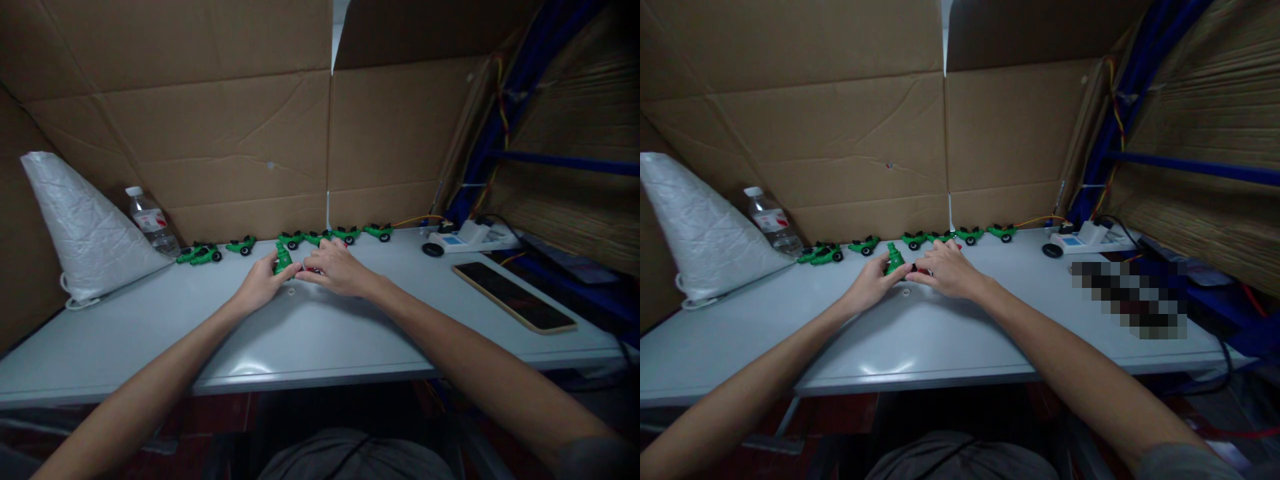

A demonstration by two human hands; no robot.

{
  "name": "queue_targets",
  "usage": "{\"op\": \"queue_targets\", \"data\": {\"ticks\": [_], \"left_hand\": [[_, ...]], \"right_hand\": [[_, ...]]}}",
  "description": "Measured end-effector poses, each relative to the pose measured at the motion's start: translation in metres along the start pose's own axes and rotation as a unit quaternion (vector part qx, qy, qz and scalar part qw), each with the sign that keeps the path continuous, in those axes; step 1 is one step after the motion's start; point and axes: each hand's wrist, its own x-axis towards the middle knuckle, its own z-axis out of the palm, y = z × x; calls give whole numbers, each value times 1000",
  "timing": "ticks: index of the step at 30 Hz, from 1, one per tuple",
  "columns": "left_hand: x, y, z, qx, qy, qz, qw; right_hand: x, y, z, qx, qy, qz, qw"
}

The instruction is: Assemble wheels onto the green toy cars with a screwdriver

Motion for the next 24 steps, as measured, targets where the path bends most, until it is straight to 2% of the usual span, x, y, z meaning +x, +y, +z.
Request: {"op": "queue_targets", "data": {"ticks": [4, 6, 13, 20, 24], "left_hand": [[0, 3, 2, -134, -58, -77, 986], [1, 4, 2, -196, -69, -103, 973], [1, 6, 3, -290, -70, -151, 942], [-1, 10, 2, -358, -127, -172, 909], [-2, 10, -1, -352, -152, -171, 907]], "right_hand": [[-1, 1, 4, -6, 28, 5, 1000], [-1, 0, 5, 10, 53, 17, 998], [3, -13, 12, 172, 144, 32, 974], [4, -21, 13, 268, 135, 88, 950], [5, -19, 7, 274, 108, 65, 953]]}}
